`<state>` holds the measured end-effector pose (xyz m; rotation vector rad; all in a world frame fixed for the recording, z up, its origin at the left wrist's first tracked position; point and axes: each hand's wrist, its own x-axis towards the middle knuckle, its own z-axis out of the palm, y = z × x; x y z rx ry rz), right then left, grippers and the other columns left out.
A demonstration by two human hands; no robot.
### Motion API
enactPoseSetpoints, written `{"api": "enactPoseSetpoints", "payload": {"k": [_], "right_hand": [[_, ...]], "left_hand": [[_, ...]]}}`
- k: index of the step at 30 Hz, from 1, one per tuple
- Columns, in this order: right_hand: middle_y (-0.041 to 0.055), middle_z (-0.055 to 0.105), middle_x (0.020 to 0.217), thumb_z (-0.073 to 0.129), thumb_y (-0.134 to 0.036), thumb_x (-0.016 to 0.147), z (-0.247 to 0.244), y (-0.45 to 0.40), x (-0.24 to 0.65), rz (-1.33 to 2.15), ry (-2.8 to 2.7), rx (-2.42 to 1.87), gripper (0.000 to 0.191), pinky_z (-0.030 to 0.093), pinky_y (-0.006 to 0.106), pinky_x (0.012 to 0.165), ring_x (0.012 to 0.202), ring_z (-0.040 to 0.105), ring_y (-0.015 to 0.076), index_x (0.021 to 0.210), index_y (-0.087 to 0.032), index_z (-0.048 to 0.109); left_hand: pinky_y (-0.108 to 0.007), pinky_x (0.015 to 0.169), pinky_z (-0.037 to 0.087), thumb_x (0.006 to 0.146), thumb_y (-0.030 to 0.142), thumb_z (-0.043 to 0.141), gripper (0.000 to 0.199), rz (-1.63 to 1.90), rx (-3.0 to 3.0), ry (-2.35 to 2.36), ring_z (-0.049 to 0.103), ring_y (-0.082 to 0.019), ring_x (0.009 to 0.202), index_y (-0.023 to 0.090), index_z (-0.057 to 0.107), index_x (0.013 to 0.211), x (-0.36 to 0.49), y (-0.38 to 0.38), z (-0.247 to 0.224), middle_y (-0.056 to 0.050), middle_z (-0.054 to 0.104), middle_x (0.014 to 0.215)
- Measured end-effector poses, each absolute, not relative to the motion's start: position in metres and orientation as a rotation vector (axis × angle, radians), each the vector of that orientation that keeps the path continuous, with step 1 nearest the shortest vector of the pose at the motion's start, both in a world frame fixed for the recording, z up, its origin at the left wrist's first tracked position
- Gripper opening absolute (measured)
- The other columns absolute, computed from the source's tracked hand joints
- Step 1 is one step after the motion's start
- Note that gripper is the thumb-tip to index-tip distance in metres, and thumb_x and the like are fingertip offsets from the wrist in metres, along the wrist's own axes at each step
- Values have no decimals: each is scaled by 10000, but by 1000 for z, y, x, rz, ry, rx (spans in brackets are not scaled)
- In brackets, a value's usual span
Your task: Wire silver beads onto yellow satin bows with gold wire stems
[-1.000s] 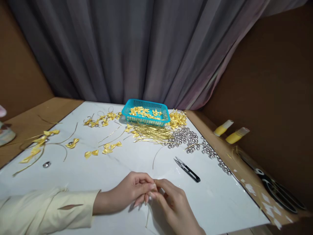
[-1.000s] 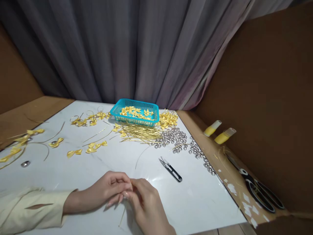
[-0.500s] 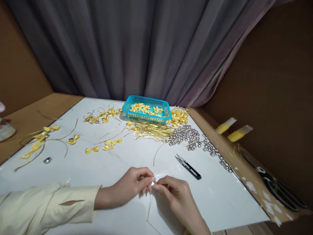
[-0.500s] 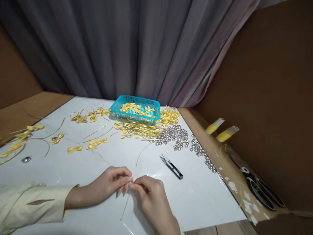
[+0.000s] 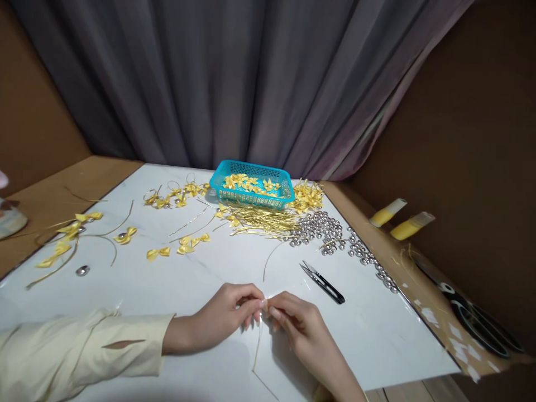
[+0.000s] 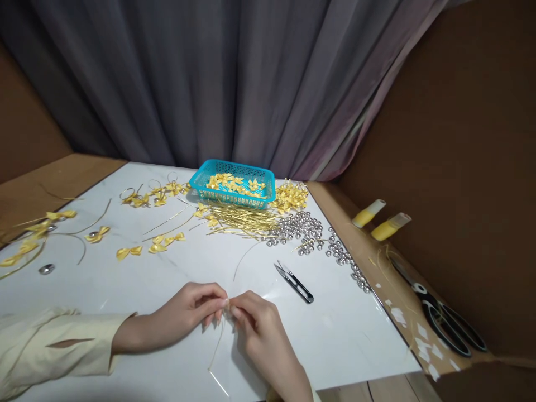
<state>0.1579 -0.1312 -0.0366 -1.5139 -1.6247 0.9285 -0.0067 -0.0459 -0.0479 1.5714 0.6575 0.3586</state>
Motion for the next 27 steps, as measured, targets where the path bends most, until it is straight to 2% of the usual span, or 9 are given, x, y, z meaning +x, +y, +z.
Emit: {"api": "enactPoseSetpoints", "payload": {"k": [10,27], "right_hand": [[7,531,656,382,-102,883,-40,-130,154,701,-1741,-1552,248,358,219,547,579,483,124,703,-183,532],[6,542,685,393,-157,891,-39,-132,153,693,-1777,-1612,195,337,228,524,569,478,124,721,-190,483]], "left_hand": [[-215,550,422,862,277,468,209,336,1576,643,492,-102,554,132,581,762,-5,-45,-50,10,547,621],[-200,533,378,899,311,417,232,335,1662,621,452,-98,543,157,527,765,-8,-45,-52,34,487,595]]}}
